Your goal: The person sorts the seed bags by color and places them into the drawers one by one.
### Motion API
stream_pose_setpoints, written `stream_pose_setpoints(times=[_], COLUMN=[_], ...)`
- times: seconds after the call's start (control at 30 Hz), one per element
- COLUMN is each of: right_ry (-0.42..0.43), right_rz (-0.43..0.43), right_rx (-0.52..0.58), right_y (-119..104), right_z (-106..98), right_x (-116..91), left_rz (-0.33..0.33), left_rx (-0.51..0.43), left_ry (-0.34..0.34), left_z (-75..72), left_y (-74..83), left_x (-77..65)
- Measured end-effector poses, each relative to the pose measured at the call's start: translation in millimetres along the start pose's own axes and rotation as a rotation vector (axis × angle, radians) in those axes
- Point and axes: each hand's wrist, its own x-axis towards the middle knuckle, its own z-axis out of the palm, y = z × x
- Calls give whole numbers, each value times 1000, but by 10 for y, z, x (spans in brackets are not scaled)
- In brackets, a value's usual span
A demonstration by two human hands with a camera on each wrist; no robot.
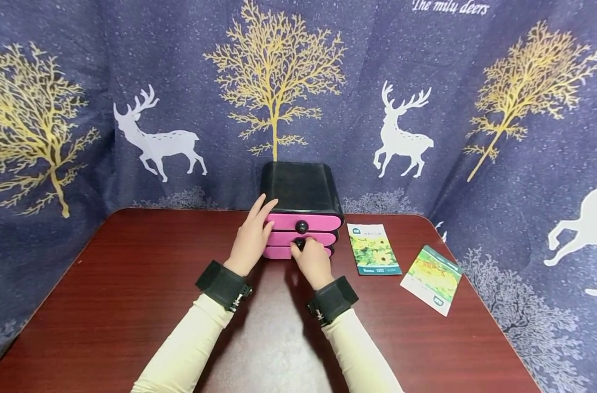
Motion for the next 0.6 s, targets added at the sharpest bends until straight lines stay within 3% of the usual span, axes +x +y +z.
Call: stream_pose_setpoints(times=[0.13,0.3,0.6], right_ry=[-7,-38,-72], right_rz=[-36,-8,36], right_rx=[11,-48,-87], right_y=[34,82,147], right_z=[-41,-32,206], right_x=[-53,-130,-122], left_rz=[-6,-28,-45], left_rx=[-5,-2,-27], left_ry=[-1,-11,-15], left_z=[-9,-23,-12], left_y=[14,7,24], left_x=[2,5,-3])
